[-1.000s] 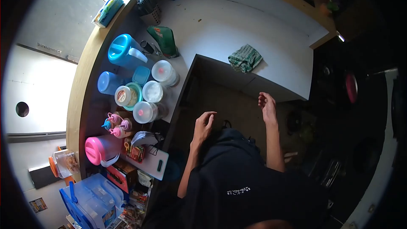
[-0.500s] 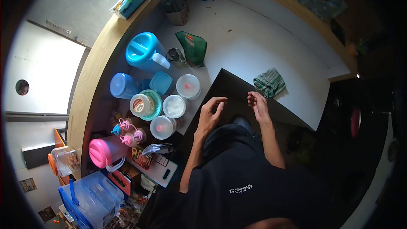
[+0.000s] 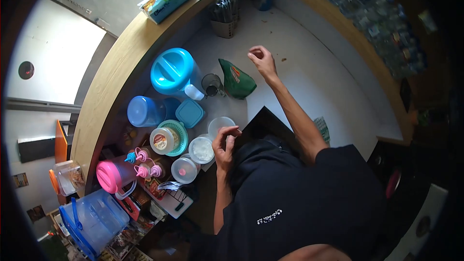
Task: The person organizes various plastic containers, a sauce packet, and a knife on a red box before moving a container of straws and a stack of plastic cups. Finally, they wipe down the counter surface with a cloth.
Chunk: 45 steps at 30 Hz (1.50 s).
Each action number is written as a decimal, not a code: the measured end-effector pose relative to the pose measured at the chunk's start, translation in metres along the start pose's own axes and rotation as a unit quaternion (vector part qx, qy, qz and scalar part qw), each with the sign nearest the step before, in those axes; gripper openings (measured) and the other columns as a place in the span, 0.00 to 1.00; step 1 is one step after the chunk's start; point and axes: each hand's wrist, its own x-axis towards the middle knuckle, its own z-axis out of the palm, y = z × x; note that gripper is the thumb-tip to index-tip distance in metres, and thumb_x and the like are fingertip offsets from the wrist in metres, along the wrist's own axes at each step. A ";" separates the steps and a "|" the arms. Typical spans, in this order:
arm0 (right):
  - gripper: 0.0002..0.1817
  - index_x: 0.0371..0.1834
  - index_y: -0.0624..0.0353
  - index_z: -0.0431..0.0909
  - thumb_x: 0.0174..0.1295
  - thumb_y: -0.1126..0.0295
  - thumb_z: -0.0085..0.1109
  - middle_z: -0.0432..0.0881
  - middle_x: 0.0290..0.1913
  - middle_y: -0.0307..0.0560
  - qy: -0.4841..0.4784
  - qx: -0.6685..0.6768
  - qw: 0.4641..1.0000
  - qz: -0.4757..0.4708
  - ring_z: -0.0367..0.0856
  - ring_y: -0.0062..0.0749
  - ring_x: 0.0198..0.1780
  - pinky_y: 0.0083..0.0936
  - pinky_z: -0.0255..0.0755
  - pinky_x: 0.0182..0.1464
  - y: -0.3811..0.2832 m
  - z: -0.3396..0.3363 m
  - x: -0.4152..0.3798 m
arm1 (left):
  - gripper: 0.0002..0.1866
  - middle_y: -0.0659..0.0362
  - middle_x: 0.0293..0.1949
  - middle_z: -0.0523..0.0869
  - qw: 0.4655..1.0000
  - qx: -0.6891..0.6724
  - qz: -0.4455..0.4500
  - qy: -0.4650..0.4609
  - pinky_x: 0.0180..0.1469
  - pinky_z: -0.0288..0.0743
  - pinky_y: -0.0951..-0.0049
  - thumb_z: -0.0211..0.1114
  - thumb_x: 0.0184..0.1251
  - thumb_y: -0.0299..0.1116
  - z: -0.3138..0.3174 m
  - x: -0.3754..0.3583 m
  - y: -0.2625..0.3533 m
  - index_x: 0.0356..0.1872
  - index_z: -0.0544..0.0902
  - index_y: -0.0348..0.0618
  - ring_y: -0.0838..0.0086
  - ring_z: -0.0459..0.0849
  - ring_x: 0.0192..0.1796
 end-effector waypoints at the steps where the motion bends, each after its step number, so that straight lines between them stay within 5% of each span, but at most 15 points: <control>1: 0.16 0.51 0.59 0.83 0.62 0.65 0.68 0.86 0.37 0.45 -0.020 -0.045 0.999 -0.016 0.86 0.30 0.40 0.28 0.78 0.44 -0.004 0.009 0.023 | 0.16 0.54 0.40 0.85 1.000 -0.002 0.001 0.019 0.55 0.74 0.70 0.58 0.72 0.34 0.005 0.007 0.004 0.51 0.84 0.33 0.70 0.83 0.45; 6: 0.26 0.62 0.59 0.79 0.58 0.67 0.66 0.86 0.49 0.59 -0.054 -0.235 0.960 -0.139 0.87 0.48 0.46 0.40 0.80 0.51 0.012 0.047 0.119 | 0.16 0.53 0.39 0.85 0.994 0.029 0.031 0.100 0.53 0.74 0.70 0.59 0.71 0.34 0.025 0.037 0.009 0.50 0.84 0.33 0.70 0.83 0.45; 7: 0.27 0.63 0.59 0.79 0.57 0.69 0.65 0.83 0.51 0.66 -0.036 -0.261 0.948 -0.178 0.85 0.60 0.48 0.46 0.80 0.52 0.016 0.053 0.130 | 0.16 0.53 0.39 0.85 0.992 0.033 0.038 0.114 0.53 0.74 0.70 0.59 0.70 0.34 0.030 0.043 0.010 0.49 0.84 0.33 0.70 0.83 0.45; 10: 0.22 0.57 0.55 0.80 0.57 0.70 0.64 0.84 0.45 0.66 -0.027 -0.237 0.948 -0.210 0.83 0.68 0.49 0.51 0.79 0.52 0.027 0.062 0.152 | 0.15 0.53 0.38 0.85 0.987 0.052 0.042 0.145 0.52 0.75 0.70 0.58 0.70 0.34 0.039 0.054 0.010 0.48 0.85 0.32 0.70 0.83 0.44; 17: 0.10 0.45 0.53 0.86 0.61 0.71 0.63 0.86 0.40 0.58 -0.021 -0.378 0.887 -0.263 0.87 0.54 0.44 0.48 0.83 0.44 0.030 0.064 0.164 | 0.14 0.53 0.38 0.85 0.983 0.069 0.027 0.168 0.51 0.75 0.70 0.59 0.69 0.32 0.051 0.064 0.008 0.48 0.85 0.32 0.70 0.84 0.43; 24: 0.13 0.48 0.52 0.85 0.62 0.75 0.56 0.86 0.35 0.58 -0.068 -0.390 0.880 -0.262 0.87 0.57 0.38 0.47 0.81 0.38 0.049 0.050 0.177 | 0.13 0.52 0.37 0.86 0.984 0.093 0.033 0.148 0.50 0.76 0.70 0.59 0.68 0.30 0.052 0.071 0.011 0.47 0.85 0.33 0.69 0.84 0.42; 34: 0.05 0.40 0.54 0.84 0.62 0.75 0.62 0.88 0.36 0.53 -0.082 -0.372 0.887 -0.262 0.88 0.51 0.39 0.41 0.81 0.39 -0.066 -0.046 0.102 | 0.12 0.53 0.39 0.87 0.970 0.170 0.100 0.142 0.50 0.77 0.69 0.63 0.66 0.26 0.070 0.107 0.023 0.49 0.85 0.35 0.69 0.85 0.42; 36: 0.04 0.38 0.55 0.84 0.61 0.74 0.65 0.88 0.36 0.52 -0.082 -0.378 0.880 -0.274 0.88 0.48 0.38 0.39 0.81 0.39 -0.112 -0.062 0.083 | 0.17 0.51 0.46 0.87 0.956 0.207 0.136 0.155 0.52 0.78 0.67 0.68 0.63 0.24 0.086 0.135 0.033 0.54 0.83 0.37 0.65 0.86 0.47; 40: 0.05 0.36 0.58 0.83 0.59 0.75 0.68 0.88 0.35 0.48 -0.084 -0.387 0.862 -0.316 0.89 0.45 0.37 0.37 0.80 0.39 -0.203 -0.090 0.046 | 0.43 0.42 0.66 0.75 0.908 0.339 0.197 0.147 0.62 0.74 0.54 0.78 0.55 0.30 0.120 0.197 0.055 0.72 0.66 0.34 0.48 0.77 0.65; 45: 0.09 0.41 0.57 0.85 0.57 0.77 0.70 0.88 0.35 0.48 -0.099 -0.370 0.847 -0.369 0.88 0.45 0.36 0.36 0.79 0.38 -0.264 -0.109 0.006 | 0.59 0.37 0.63 0.72 0.945 0.250 0.139 0.158 0.64 0.72 0.49 0.82 0.46 0.34 0.152 0.217 0.076 0.77 0.51 0.32 0.42 0.75 0.64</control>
